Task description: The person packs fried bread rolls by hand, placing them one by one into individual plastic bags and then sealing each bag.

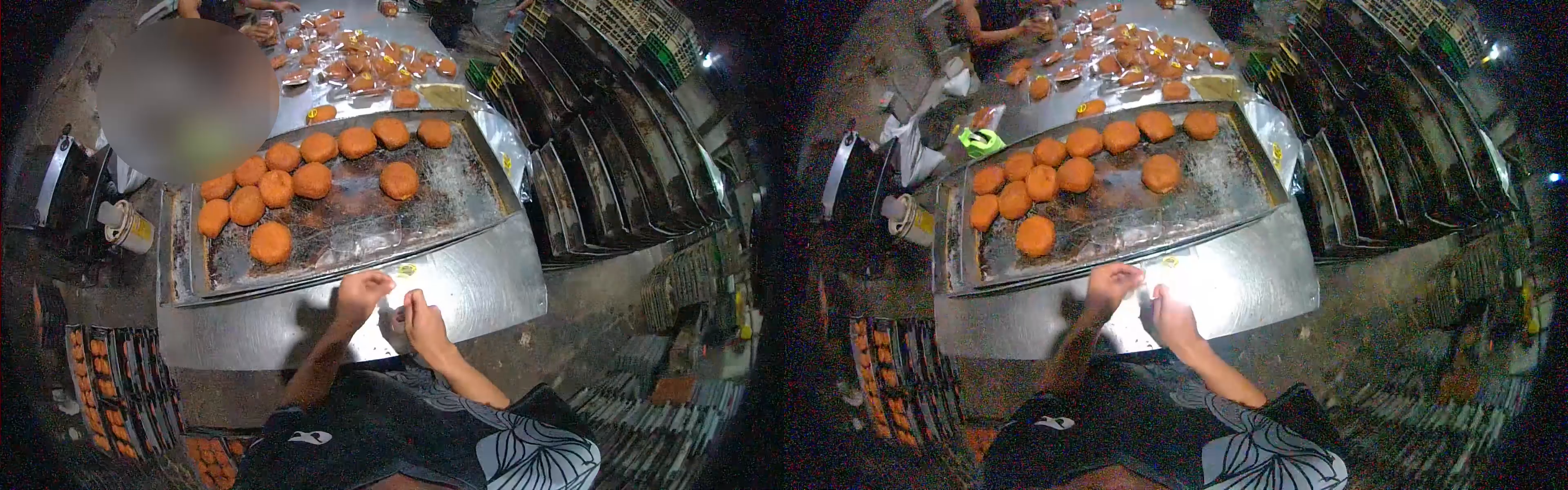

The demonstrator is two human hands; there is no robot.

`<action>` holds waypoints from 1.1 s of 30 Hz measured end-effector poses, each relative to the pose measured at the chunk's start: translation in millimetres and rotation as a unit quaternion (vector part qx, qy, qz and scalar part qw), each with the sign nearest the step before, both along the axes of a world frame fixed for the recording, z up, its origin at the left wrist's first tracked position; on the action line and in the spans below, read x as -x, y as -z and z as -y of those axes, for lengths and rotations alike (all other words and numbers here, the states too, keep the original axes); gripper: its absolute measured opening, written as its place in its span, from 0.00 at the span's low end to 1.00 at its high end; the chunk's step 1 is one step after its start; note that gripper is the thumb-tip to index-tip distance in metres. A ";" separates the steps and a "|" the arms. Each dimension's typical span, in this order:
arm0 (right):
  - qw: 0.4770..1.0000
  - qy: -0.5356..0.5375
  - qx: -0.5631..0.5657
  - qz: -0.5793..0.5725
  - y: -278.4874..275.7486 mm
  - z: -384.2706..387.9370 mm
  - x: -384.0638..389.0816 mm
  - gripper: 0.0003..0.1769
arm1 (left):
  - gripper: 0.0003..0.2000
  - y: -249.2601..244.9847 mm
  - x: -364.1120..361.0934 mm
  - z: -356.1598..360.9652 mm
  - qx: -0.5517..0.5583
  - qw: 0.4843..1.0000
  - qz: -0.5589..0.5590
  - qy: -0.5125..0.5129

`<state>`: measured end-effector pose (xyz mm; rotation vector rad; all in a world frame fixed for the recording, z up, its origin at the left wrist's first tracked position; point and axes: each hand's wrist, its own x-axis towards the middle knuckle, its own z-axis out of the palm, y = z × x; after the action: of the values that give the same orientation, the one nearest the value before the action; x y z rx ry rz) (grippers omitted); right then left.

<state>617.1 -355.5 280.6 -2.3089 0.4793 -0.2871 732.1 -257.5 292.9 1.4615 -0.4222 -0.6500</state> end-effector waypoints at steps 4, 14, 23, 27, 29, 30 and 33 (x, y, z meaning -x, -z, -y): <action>0.905 -0.106 -0.410 0.039 -10.9 30.8 -26.5 0.16 | 0.05 -18.1 19.0 12.5 -0.008 0.961 0.252 -0.112; 0.705 -0.088 -0.704 0.004 -28.0 -37.3 -115.8 0.28 | 0.21 62.6 -66.3 -48.4 0.354 0.867 -0.326 -0.126; 0.972 0.017 0.229 0.041 28.3 81.5 -223.5 0.24 | 0.27 -3.9 -86.6 -136.2 0.430 0.742 -0.230 -0.460; 0.888 -0.235 0.149 0.367 -44.8 -47.8 -146.0 0.38 | 0.29 -10.1 -76.1 -100.3 0.458 0.754 -0.149 -0.447; 0.913 -0.198 0.166 0.315 -72.0 -55.5 -133.1 0.45 | 0.31 -9.0 -63.3 -69.5 0.421 0.835 -0.025 -0.354; 0.916 -0.183 0.174 0.312 -72.1 -49.0 -121.3 0.45 | 0.31 -18.9 -57.1 -58.9 0.423 0.840 -0.032 -0.339; 0.906 -0.150 0.142 0.369 -67.4 -39.3 -87.0 0.51 | 0.28 -46.2 -42.3 -42.2 0.394 0.891 -0.085 -0.208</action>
<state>704.2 -316.2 348.0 -2.2781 -0.3183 -1.0765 774.4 -215.3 339.1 0.6696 -0.1814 -0.2007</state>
